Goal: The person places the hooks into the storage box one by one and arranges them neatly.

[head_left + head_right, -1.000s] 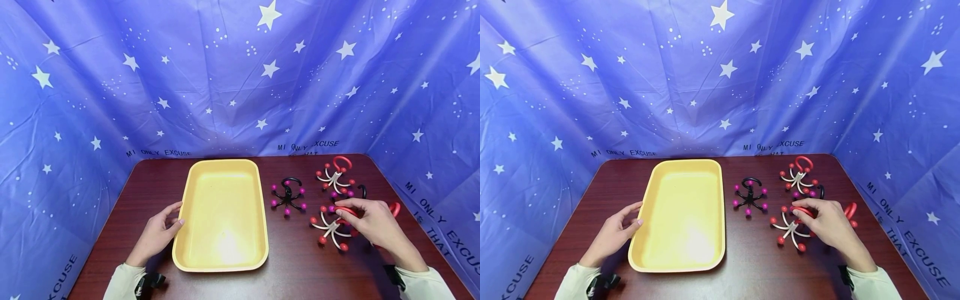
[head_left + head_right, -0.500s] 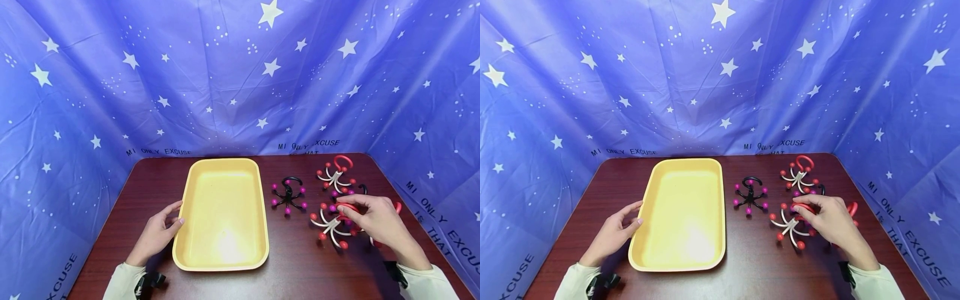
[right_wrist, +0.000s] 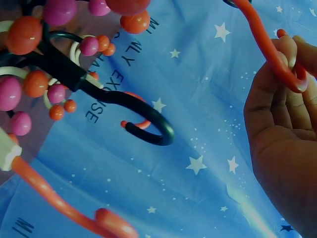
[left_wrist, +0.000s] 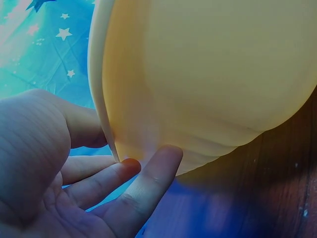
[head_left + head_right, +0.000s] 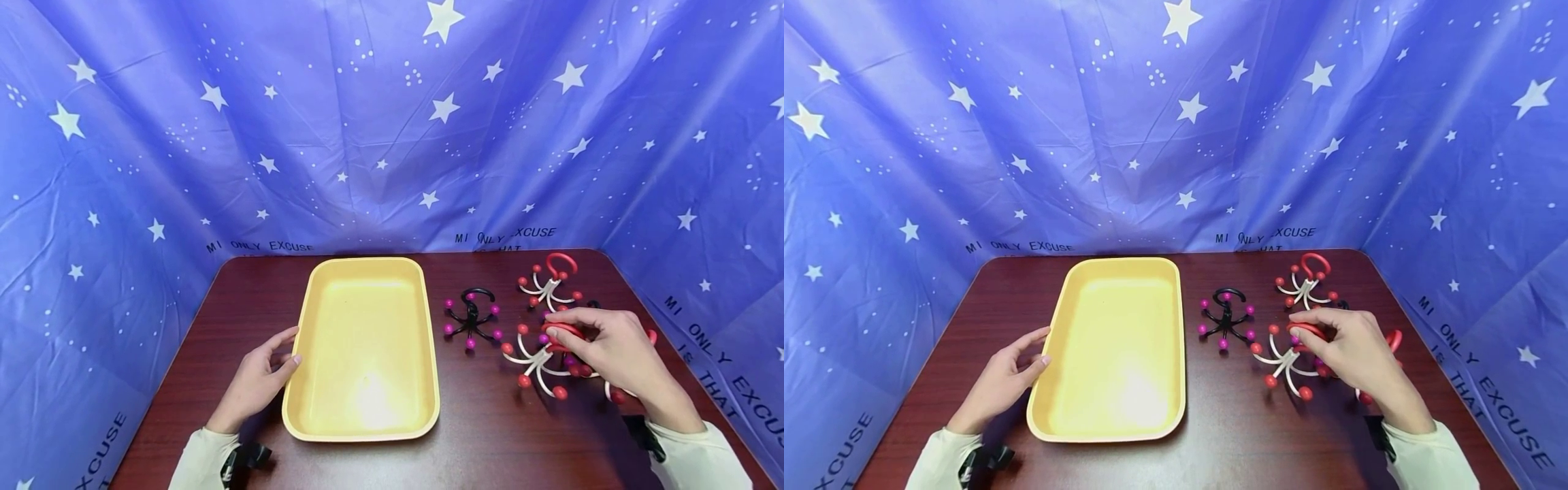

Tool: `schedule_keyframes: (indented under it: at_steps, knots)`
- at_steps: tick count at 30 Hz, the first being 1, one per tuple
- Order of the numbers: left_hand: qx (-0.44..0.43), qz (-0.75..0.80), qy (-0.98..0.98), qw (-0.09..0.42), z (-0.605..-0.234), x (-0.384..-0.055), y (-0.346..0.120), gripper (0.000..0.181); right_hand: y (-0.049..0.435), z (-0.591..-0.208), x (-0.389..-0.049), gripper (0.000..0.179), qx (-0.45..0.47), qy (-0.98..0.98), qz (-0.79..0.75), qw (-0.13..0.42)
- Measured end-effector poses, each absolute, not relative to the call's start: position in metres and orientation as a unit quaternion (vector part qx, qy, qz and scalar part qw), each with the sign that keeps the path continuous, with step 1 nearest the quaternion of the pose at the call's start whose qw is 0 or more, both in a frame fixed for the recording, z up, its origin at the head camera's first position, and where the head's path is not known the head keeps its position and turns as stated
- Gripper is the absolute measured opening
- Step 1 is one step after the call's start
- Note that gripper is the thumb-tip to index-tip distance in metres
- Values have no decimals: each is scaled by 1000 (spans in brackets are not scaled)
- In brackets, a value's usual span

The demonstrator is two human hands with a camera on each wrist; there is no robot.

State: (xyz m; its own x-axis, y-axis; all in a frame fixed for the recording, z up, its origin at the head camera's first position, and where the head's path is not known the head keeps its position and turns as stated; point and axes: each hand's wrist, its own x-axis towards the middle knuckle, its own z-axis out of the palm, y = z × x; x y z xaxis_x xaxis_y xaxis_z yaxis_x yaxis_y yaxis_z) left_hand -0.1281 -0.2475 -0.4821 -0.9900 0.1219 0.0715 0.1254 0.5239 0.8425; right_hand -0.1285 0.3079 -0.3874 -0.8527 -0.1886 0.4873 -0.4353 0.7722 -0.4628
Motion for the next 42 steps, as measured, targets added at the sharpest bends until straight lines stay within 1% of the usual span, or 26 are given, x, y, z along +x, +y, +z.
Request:
schedule_keyframes:
  at_steps: [7,19,32,42]
  knots:
    - [-66,-483,-873,0,-483,-130,-248,54,300,-379,-133,26,175,-917,284,219]
    - [-68,-496,-866,0,-484,-130,-248,53,281,-368,-140,27,191,-906,312,213]
    - [-64,-515,-855,-7,-483,-129,-246,54,253,-353,-149,23,191,-895,355,189]
    - [-66,-510,-858,4,-482,-129,-249,52,222,-343,-168,21,235,-876,384,174]
